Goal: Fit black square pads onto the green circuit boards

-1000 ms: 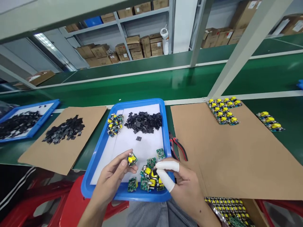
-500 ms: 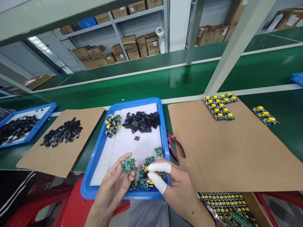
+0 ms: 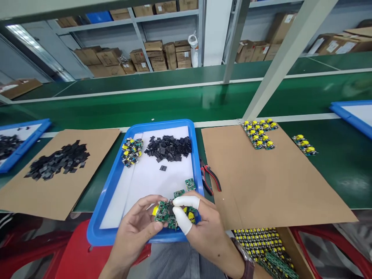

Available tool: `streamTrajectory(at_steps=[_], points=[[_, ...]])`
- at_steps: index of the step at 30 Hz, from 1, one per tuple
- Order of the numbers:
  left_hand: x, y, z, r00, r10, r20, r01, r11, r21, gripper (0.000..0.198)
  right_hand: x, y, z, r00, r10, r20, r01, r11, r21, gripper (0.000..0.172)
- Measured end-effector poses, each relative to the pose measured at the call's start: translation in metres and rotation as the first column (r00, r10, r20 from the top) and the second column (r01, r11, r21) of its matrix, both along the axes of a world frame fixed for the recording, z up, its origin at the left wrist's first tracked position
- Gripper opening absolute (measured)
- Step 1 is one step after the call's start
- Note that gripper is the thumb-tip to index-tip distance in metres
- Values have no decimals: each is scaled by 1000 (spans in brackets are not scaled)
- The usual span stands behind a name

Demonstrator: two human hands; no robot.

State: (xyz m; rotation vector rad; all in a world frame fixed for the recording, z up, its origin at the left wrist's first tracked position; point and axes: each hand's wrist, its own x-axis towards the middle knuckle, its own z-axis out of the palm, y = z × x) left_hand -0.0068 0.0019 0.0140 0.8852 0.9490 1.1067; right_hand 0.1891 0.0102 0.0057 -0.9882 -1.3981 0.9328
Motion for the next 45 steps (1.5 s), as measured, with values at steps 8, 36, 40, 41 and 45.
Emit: streamTrajectory(at_steps=[8, 36, 40, 41, 45], points=[[-6, 0, -8, 999, -27, -31, 31, 988, 149, 9, -7, 0, 0, 998, 38, -50, -43, 994, -101, 20], [1, -3, -11, 975, 131, -181, -68, 946, 318, 43, -19, -8, 3, 988, -6, 155, 2, 1000, 25, 23], [1, -3, -10, 974, 133, -185, -66, 942, 330, 43, -15, -7, 10, 974, 40, 222, -57, 996, 70, 24], [2, -3, -10, 974, 132, -186, -64, 941, 331, 43, -14, -7, 11, 973, 48, 227, -62, 997, 55, 24], [1, -4, -10, 971, 140, -193, -68, 938, 340, 42, -14, -5, 12, 967, 50, 251, -59, 998, 28, 21]])
